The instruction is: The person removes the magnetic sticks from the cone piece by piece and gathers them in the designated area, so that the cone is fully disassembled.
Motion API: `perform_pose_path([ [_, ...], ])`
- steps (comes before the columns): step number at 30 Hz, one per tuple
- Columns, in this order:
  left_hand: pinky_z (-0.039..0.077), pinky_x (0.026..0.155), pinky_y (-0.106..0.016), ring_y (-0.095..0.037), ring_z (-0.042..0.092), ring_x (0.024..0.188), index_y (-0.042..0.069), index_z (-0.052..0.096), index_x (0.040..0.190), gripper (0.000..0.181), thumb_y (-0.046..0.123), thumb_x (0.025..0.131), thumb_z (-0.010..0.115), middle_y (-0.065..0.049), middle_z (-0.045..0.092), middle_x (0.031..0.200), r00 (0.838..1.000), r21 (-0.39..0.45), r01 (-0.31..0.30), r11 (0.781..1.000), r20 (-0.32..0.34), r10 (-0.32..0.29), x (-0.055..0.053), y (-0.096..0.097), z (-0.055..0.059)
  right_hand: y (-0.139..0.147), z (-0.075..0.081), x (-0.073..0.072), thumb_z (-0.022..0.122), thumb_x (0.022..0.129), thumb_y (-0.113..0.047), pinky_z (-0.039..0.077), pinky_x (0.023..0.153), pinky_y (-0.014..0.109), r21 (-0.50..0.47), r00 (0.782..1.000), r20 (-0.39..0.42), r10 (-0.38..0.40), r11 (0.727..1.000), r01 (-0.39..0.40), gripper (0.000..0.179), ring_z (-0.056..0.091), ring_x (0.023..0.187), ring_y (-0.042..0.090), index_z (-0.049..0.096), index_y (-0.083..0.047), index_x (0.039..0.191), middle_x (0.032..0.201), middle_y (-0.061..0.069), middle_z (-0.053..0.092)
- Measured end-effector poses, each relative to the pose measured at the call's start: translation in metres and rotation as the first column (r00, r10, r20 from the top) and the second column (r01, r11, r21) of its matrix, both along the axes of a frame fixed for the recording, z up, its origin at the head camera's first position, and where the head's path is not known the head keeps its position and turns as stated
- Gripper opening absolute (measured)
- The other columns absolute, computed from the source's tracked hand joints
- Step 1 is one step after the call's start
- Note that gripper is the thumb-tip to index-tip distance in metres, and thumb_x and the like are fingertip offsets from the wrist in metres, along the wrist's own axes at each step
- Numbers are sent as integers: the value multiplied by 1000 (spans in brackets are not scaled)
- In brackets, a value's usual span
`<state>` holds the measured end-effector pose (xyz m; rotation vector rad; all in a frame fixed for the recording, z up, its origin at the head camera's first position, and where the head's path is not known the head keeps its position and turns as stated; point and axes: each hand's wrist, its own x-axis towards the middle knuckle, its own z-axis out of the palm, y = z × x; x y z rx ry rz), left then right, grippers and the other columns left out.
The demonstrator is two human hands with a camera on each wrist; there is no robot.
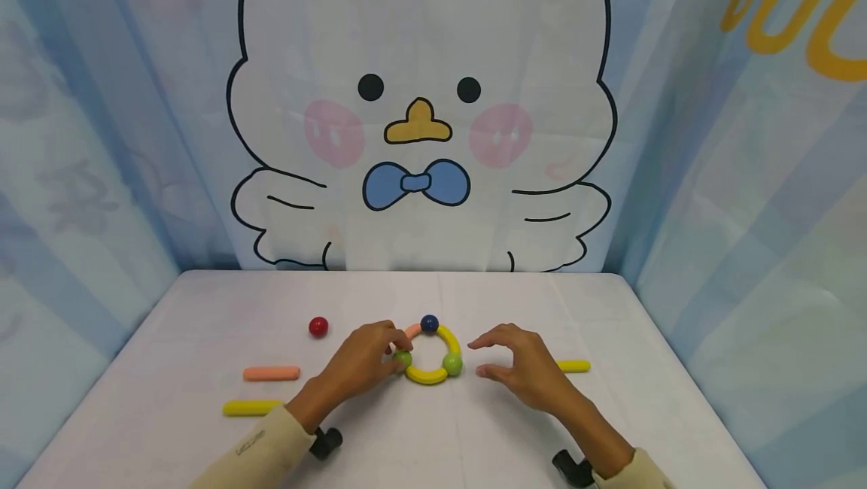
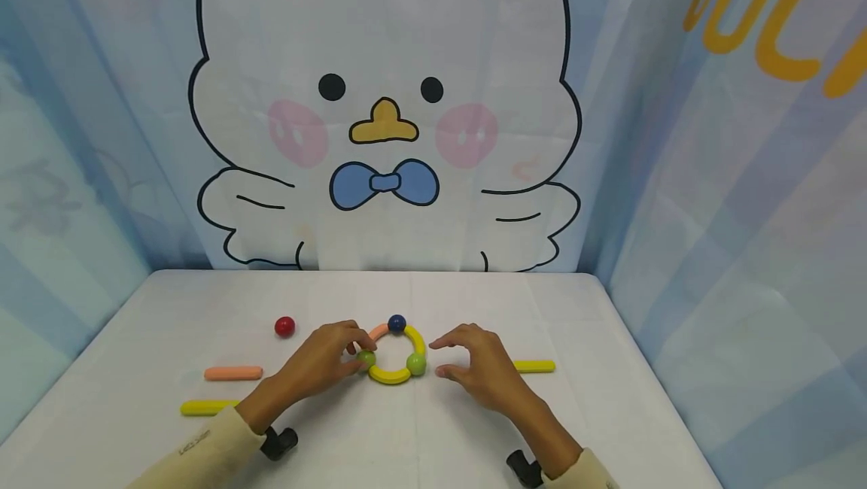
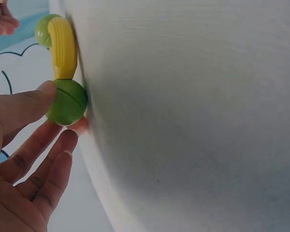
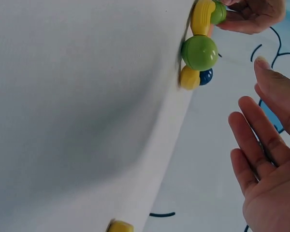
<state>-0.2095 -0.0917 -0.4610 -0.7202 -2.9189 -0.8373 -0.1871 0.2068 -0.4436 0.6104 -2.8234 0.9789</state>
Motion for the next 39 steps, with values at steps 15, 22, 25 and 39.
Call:
perform_pose_path([
  [15, 55, 77, -24, -12, 66, 88, 16, 82, 107, 25, 12, 84, 91, 7, 70, 98, 999, 21, 46, 999, 5, -47, 1, 0, -3, -34, -11, -8, 90, 85, -14, 56, 105, 48, -14, 985, 48, 168, 986, -167, 36, 71, 112, 14, 79, -20, 118, 113, -13, 77],
  [22, 54, 75, -23, -12, 66, 87, 17, 82, 105, 24, 14, 83, 92, 6, 69, 96, 996, 5, 79, 997, -32, -79, 1, 0, -5, -53, -15, -14, 89, 86, -16, 53, 110, 46, 9, 974, 113, 198, 980, -200, 31, 69, 112, 12, 81, -21, 116, 112, -12, 78],
  [25, 55, 77, -25, -12, 66, 88, 17, 82, 105, 24, 16, 83, 92, 6, 70, 97, 996, -6, 85, 996, -34, -85, 1, 1, -5, -59, -18, -17, 89, 87, -16, 54, 108, 43, 33, 967, 133, 216, 974, -223, 28, 70, 109, 9, 82, -21, 113, 109, -12, 79],
  [39, 58, 84, -30, -13, 65, 90, 17, 82, 108, 26, 19, 84, 92, 6, 68, 97, 997, -1, 72, 997, -6, -72, 1, 2, -5, -71, -25, -24, 88, 86, -9, 58, 89, 25, 64, 954, 160, 253, 962, -266, 21, 69, 89, -4, 82, -19, 104, 96, -14, 79],
])
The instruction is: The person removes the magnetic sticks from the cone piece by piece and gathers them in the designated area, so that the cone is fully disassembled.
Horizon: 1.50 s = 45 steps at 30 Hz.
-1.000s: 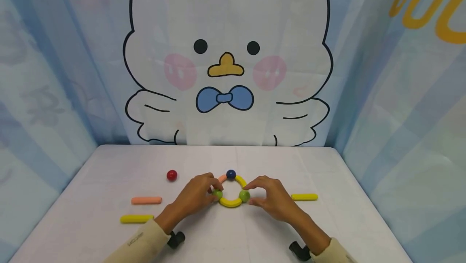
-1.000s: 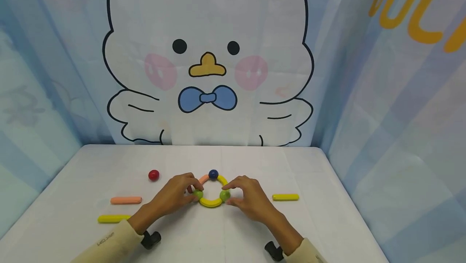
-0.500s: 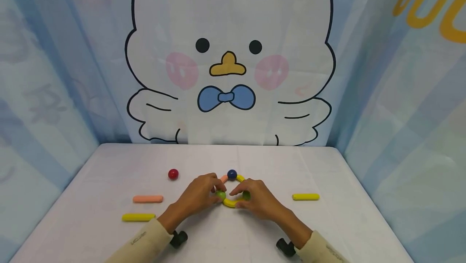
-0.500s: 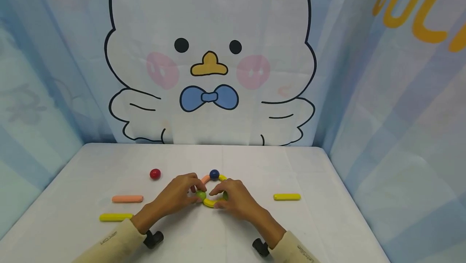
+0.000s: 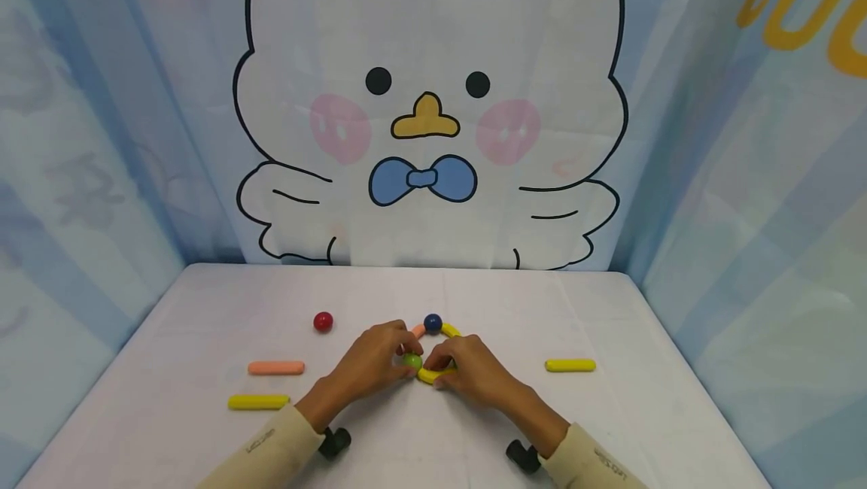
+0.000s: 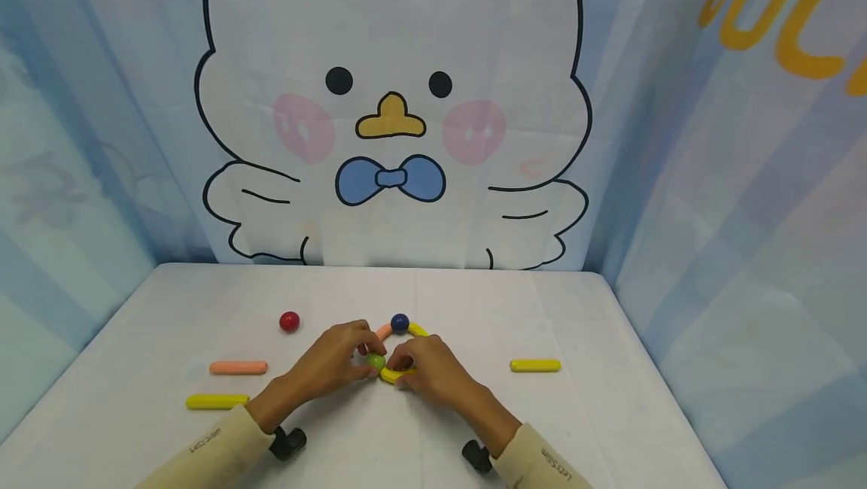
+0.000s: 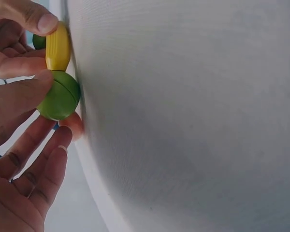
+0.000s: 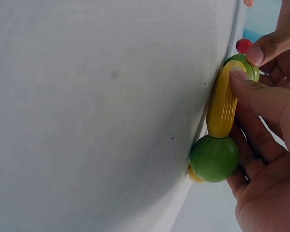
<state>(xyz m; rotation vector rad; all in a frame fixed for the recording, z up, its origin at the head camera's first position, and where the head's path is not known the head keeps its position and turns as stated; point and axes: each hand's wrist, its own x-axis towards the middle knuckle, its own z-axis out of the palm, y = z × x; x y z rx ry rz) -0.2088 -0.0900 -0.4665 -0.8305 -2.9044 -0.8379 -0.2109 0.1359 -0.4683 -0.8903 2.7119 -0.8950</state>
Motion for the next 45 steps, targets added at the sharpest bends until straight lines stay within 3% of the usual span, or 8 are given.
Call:
perform_pose_path([
  [6, 59, 87, -32, -13, 66, 92, 18, 82, 109, 25, 18, 85, 91, 7, 69, 99, 1000, -7, 9, 1000, -5, -9, -1, 1, 0, 1, 2, -1, 87, 86, -7, 58, 91, 27, 2, 1000, 20, 9, 1000, -9, 21, 68, 88, -5, 82, -19, 102, 94, -15, 78],
  [12, 58, 85, -34, -13, 65, 90, 16, 82, 107, 22, 14, 86, 89, 5, 70, 100, 998, -11, 0, 1000, -55, -1, -1, 0, 1, 4, 4, -2, 87, 85, -5, 57, 92, 28, 1, 998, 46, 45, 999, -46, 22, 68, 88, -5, 82, -19, 102, 94, -15, 78],
  [17, 56, 84, -34, -13, 63, 89, 16, 82, 106, 21, 14, 86, 89, 6, 69, 100, 998, -9, -1, 1000, -62, 1, 0, -1, 0, 6, 4, -1, 87, 87, -7, 56, 100, 34, 11, 998, 46, 45, 999, -45, 23, 70, 95, -3, 82, -19, 105, 98, -15, 79],
  [23, 57, 86, -34, -12, 63, 91, 17, 82, 107, 24, 16, 85, 91, 8, 69, 99, 998, -19, -12, 1000, -59, 11, 0, -1, 0, 10, 6, 1, 85, 90, -9, 58, 99, 41, -24, 996, -37, -82, 996, 81, 20, 70, 105, 11, 83, -17, 108, 104, -8, 79],
  [30, 59, 89, -38, -15, 65, 96, 17, 82, 108, 25, 17, 84, 91, 7, 70, 100, 997, -24, -21, 999, -80, 19, 0, -1, -1, 13, 5, 5, 89, 86, -12, 57, 99, 45, -47, 951, -142, -273, 962, 269, 18, 68, 101, 16, 83, -15, 102, 98, -3, 76],
  [39, 59, 90, -38, -15, 64, 96, 18, 82, 107, 24, 19, 85, 91, 6, 69, 100, 996, -36, -35, 999, -78, 32, 0, 0, -1, 12, 2, 6, 92, 83, -17, 52, 78, 28, -25, 919, -175, -353, 935, 354, 17, 61, 84, 10, 82, -16, 95, 88, -7, 68],
  [45, 59, 92, -40, -15, 64, 96, 18, 82, 107, 25, 19, 85, 91, 6, 69, 101, 997, -45, -47, 998, -66, 44, -1, 0, -1, 10, 1, 4, 92, 83, -15, 49, 75, 27, -14, 916, -177, -361, 931, 364, 15, 57, 81, 8, 81, -16, 93, 86, -6, 65],
])
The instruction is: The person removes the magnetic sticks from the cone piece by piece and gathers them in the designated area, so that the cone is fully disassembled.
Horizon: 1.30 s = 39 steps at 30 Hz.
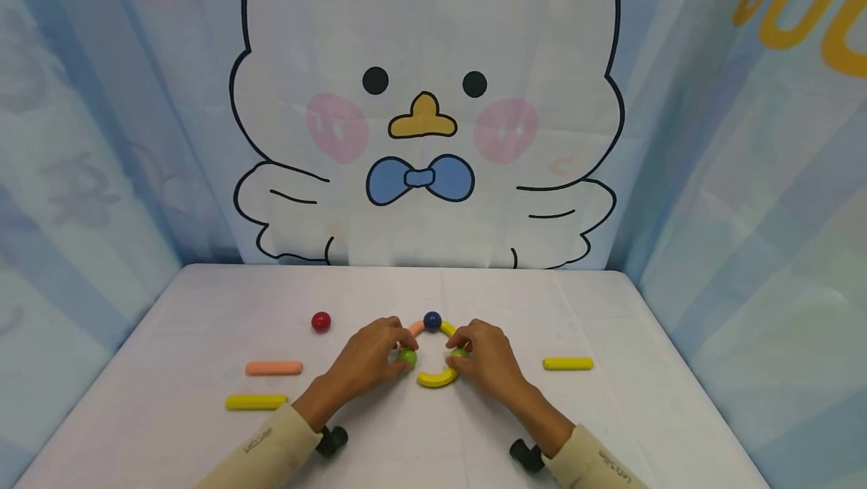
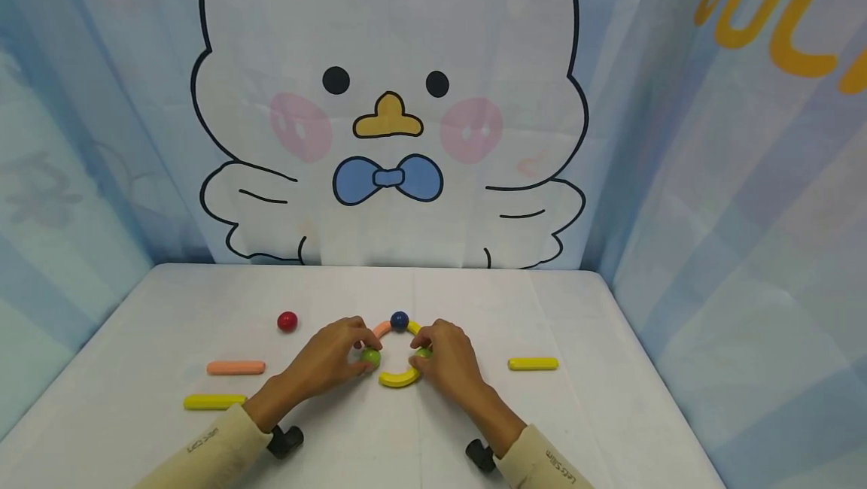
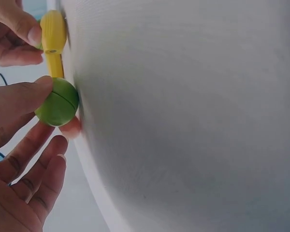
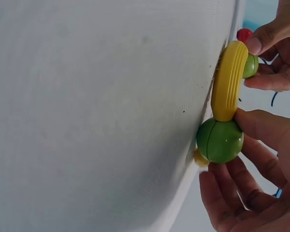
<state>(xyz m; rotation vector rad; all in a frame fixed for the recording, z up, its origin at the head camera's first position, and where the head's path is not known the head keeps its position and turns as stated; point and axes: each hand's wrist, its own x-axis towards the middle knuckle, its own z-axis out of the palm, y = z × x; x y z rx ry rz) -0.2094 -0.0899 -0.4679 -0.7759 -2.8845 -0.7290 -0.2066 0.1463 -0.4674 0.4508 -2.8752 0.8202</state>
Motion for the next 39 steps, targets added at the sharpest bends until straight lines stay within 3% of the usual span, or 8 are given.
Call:
perform_pose_path([
  [16, 59, 94, -38, -13, 63, 98, 20, 81, 107, 24, 17, 85, 91, 8, 69, 100, 998, -12, -56, 998, 17, 56, 1, -10, 1, 5, 3, 0, 91, 82, -7, 52, 80, 31, -4, 999, 47, -6, 1000, 6, 17, 59, 84, 12, 81, -14, 95, 89, -3, 66],
  [24, 59, 92, -39, -15, 62, 98, 18, 81, 107, 25, 15, 84, 91, 4, 70, 103, 997, -31, -76, 997, 4, 76, 2, -16, 4, 7, 5, -2, 91, 81, -5, 49, 85, 37, 17, 999, 40, -4, 1000, 4, 19, 58, 85, 13, 81, -14, 95, 89, -2, 66],
  [33, 59, 94, -39, -18, 64, 102, 18, 81, 108, 27, 11, 84, 91, 1, 70, 104, 995, -29, -96, 995, -41, 95, 0, -23, 5, 11, 7, -6, 90, 80, 0, 50, 86, 37, 6, 999, 50, 10, 1000, -10, 22, 59, 89, 16, 82, -13, 95, 93, -2, 68],
  [39, 59, 96, -39, -19, 65, 102, 19, 81, 108, 27, 10, 84, 91, 1, 70, 106, 994, -49, -108, 993, -37, 106, -4, -25, 4, 13, 6, -8, 89, 80, 3, 53, 87, 37, 4, 998, 52, 31, 999, -32, 24, 59, 91, 15, 83, -13, 96, 95, -2, 69],
])
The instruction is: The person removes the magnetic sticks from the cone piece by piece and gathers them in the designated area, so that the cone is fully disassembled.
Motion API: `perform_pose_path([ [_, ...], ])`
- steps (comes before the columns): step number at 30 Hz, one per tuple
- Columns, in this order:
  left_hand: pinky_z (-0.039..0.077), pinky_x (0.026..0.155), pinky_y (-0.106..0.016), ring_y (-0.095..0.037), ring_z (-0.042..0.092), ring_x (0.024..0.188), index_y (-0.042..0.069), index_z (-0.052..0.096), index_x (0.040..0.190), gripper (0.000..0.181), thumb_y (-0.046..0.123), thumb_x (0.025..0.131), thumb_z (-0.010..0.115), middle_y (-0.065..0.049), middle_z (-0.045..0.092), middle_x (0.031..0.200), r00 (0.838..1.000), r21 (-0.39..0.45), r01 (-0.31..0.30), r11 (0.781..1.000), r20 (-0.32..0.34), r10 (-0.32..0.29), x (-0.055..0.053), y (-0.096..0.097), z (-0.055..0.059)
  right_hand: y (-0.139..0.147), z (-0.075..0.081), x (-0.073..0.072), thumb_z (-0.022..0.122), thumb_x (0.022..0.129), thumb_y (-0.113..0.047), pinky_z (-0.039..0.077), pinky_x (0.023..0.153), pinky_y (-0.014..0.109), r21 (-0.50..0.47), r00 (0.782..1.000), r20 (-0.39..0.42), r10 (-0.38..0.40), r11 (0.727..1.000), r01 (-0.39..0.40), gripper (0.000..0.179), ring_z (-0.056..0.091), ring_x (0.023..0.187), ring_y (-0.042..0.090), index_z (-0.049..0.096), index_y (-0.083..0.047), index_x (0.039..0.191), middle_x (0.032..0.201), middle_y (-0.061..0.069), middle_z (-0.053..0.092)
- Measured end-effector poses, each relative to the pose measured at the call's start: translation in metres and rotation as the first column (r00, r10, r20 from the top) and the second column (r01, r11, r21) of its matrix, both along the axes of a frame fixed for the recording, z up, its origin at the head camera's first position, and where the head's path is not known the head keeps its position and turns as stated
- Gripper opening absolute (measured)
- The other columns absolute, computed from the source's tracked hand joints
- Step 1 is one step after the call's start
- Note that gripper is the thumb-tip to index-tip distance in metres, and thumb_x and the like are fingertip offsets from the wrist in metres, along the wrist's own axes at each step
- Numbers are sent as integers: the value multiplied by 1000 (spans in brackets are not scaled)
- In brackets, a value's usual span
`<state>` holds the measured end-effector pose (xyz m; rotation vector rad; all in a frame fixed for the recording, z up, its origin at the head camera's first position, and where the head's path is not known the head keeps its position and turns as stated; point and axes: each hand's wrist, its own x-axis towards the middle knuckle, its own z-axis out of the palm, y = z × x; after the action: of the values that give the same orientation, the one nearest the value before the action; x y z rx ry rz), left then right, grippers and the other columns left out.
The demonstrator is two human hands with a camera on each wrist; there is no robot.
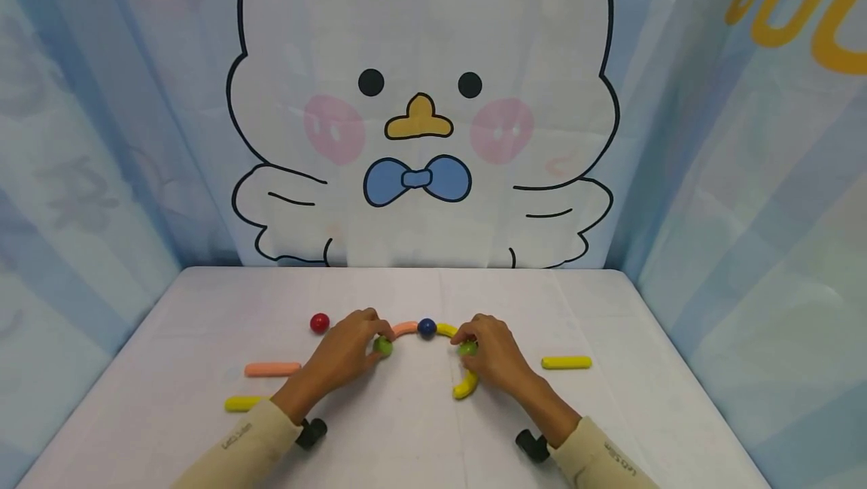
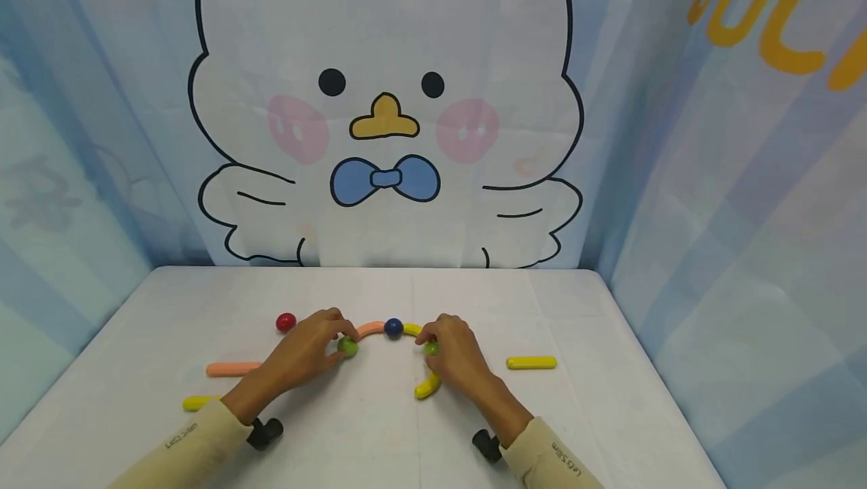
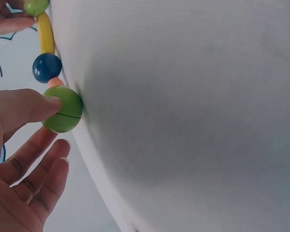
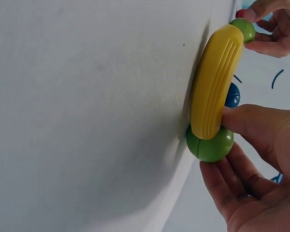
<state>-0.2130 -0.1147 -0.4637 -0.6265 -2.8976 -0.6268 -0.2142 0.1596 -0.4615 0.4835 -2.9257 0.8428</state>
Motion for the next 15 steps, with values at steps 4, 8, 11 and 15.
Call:
perform_pose_path([
  [4, 60, 96, -39, -19, 65, 103, 19, 81, 108, 27, 10, 84, 91, 0, 70, 106, 1000, -17, -8, 1000, 1, 8, -3, -1, 0, 0, 0, -1, 88, 81, 3, 54, 90, 39, 17, 1000, 9, 15, 1000, -15, 25, 59, 93, 15, 83, -14, 98, 96, -3, 68],
  [8, 60, 97, -39, -20, 65, 105, 20, 81, 107, 27, 10, 84, 91, 0, 70, 106, 1000, -27, -21, 999, -5, 21, -5, -1, 0, 1, 0, -2, 88, 82, 2, 54, 96, 41, 24, 999, 32, 15, 1000, -16, 26, 59, 97, 16, 83, -16, 99, 97, -4, 67],
  [11, 60, 97, -40, -20, 66, 106, 20, 81, 107, 27, 10, 84, 91, 0, 70, 107, 1000, -30, -27, 999, -6, 27, -5, -1, 0, 1, 1, -3, 89, 82, 2, 55, 97, 42, 29, 999, 34, 15, 999, -16, 27, 60, 98, 16, 83, -17, 101, 99, -3, 68],
  [15, 60, 98, -40, -21, 65, 107, 21, 81, 108, 28, 11, 84, 91, -1, 70, 109, 1000, -35, -28, 999, 0, 28, -5, 0, 1, 2, 1, -2, 90, 81, 0, 58, 93, 39, 28, 1000, 24, 5, 1000, -5, 28, 61, 97, 16, 83, -16, 103, 100, -2, 69],
])
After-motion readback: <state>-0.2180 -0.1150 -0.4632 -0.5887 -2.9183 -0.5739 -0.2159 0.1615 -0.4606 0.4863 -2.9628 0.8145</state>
